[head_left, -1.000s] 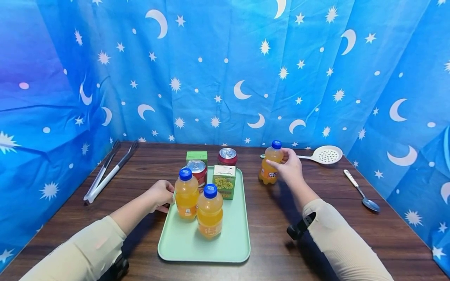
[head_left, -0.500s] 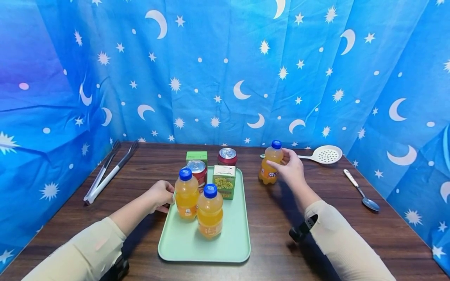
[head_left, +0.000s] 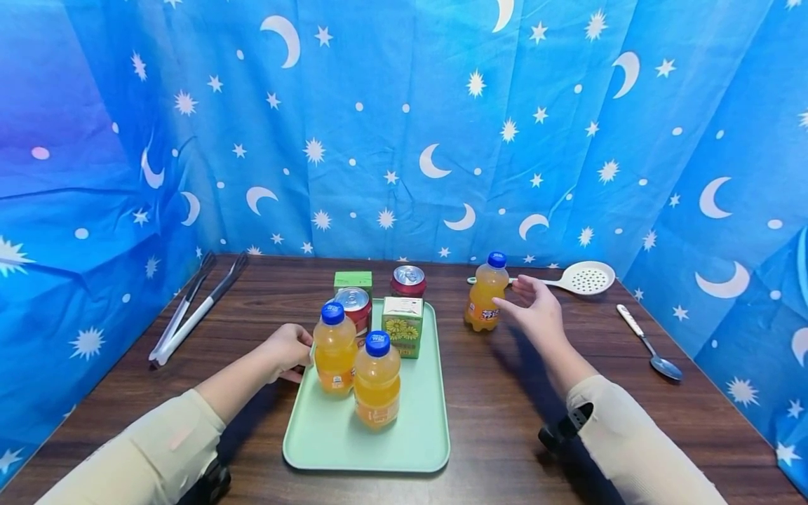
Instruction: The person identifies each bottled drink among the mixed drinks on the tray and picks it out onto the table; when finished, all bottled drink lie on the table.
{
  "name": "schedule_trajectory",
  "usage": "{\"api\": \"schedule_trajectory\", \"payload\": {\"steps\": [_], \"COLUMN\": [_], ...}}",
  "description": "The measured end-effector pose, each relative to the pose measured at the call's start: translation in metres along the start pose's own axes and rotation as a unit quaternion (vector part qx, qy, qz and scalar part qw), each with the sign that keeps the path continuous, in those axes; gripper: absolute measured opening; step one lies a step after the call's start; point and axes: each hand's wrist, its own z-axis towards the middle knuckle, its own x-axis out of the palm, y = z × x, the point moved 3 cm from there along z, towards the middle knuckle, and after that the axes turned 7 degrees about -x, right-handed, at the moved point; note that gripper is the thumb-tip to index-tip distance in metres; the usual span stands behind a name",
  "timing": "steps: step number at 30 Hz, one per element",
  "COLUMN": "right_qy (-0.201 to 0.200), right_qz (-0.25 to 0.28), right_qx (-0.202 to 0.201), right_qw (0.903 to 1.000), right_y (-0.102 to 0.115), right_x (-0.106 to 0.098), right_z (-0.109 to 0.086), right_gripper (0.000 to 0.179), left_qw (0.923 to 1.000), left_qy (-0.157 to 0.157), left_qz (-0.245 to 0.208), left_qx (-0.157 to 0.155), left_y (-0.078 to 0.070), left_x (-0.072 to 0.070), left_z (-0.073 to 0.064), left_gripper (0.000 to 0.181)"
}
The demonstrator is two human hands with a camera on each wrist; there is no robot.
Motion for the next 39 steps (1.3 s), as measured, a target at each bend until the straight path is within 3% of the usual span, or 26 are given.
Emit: {"api": "schedule_trajectory", "payload": {"steps": [11, 28, 39], "right_qy": [0.007, 0.016, 0.033], "right_qz": [-0.020, 0.041, 0.072], "right_qx": [-0.022, -0.061, -0.052], "right_qw": [0.9995, 0.9972, 0.9955], "right_y": [0.011, 0.039, 0.058], "right_x": [-0.011, -0.010, -0.004], "right_z": [-0.014, -0.044, -0.055], "right_gripper": [0.073, 0.065, 0.064], "left_qw": [1.0000, 1.0000, 1.0000], "left_qy": [-0.002, 0.000, -0.002], "left_qz": [0.002, 0.001, -0.006], "left_qx": [0.003, 0.008, 0.006], "left_y": [-0.002, 0.000, 0.002], "left_x": [0.000, 0.001, 0.001], "left_z": [-0.001, -0.001, -0.001], "left_gripper": [0.031, 0.031, 0.032]}}
